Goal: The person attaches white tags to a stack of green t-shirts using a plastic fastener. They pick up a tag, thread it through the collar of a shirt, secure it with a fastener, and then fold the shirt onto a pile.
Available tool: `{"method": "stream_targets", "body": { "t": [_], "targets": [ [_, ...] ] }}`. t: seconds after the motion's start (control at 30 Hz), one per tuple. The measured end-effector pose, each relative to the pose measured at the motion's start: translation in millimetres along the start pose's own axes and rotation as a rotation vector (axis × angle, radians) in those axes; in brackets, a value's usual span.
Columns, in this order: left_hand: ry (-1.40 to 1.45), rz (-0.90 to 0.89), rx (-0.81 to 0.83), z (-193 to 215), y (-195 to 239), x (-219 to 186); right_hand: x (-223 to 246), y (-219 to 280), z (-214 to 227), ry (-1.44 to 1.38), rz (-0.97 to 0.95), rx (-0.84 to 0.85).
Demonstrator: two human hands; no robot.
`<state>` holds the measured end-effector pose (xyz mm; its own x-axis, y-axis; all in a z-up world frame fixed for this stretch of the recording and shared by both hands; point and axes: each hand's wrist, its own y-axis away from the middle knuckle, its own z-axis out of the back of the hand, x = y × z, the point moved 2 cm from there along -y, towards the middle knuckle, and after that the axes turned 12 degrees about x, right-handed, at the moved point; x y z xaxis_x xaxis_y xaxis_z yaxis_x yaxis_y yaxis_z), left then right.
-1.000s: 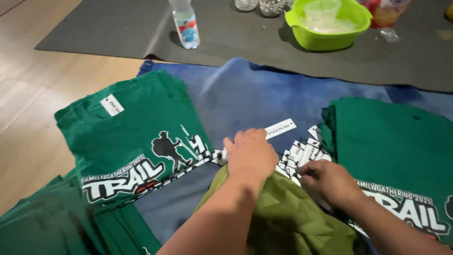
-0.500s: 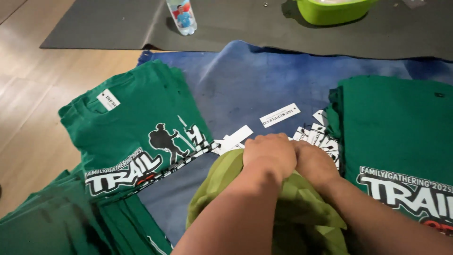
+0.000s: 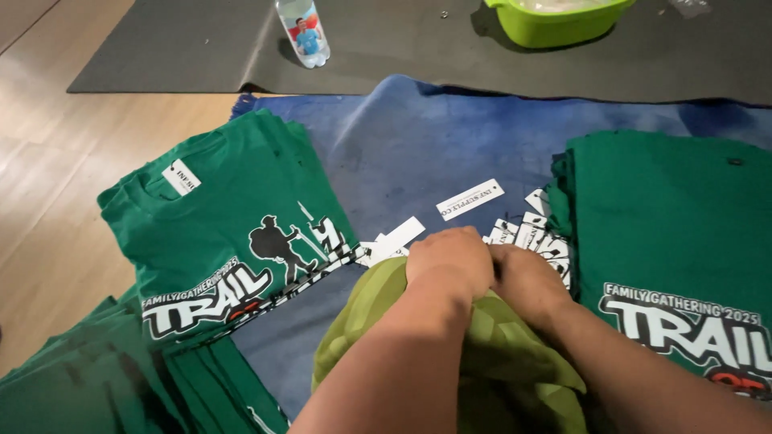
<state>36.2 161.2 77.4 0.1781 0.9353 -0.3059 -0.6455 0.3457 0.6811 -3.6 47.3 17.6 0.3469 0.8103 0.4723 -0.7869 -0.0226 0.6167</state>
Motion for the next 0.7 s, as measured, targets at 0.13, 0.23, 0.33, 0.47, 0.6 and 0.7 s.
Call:
{"method": "stream_targets", "body": {
  "t": [0.13,0.23,0.33,0.47,0.6,0.7],
  "targets": [
    [0.083,-0.026,-0.001,4.0,2.5,3.1,16.2,1.5,9.8,0.065,0.003,0.034],
    [0.095,-0.067,-0.078,0.5,-4.7,10.9,4.2,-17.3,-1.7,0.089,0.04,0.062],
    [0.052,-0.065,-0.083,1.9,-7.0,9.8,-4.2,-25.2,-4.4,0.105,0.024,0.078],
    [0.035,-0.039,-0.074,-7.5,-25.4,12.5,-2.5,-22.2,-4.7,0.101,0.016,0.063],
    [0.061,0.047,0.038,-3.7,-13.0,6.9,32.6,10.2,12.0,-0.014,0.056,0.002],
    [0.075,0.056,-0.068,-2.9,-21.4,12.8,-13.9,-22.4,-9.0,-0.29,0.221,-0.153]
  ]
}}
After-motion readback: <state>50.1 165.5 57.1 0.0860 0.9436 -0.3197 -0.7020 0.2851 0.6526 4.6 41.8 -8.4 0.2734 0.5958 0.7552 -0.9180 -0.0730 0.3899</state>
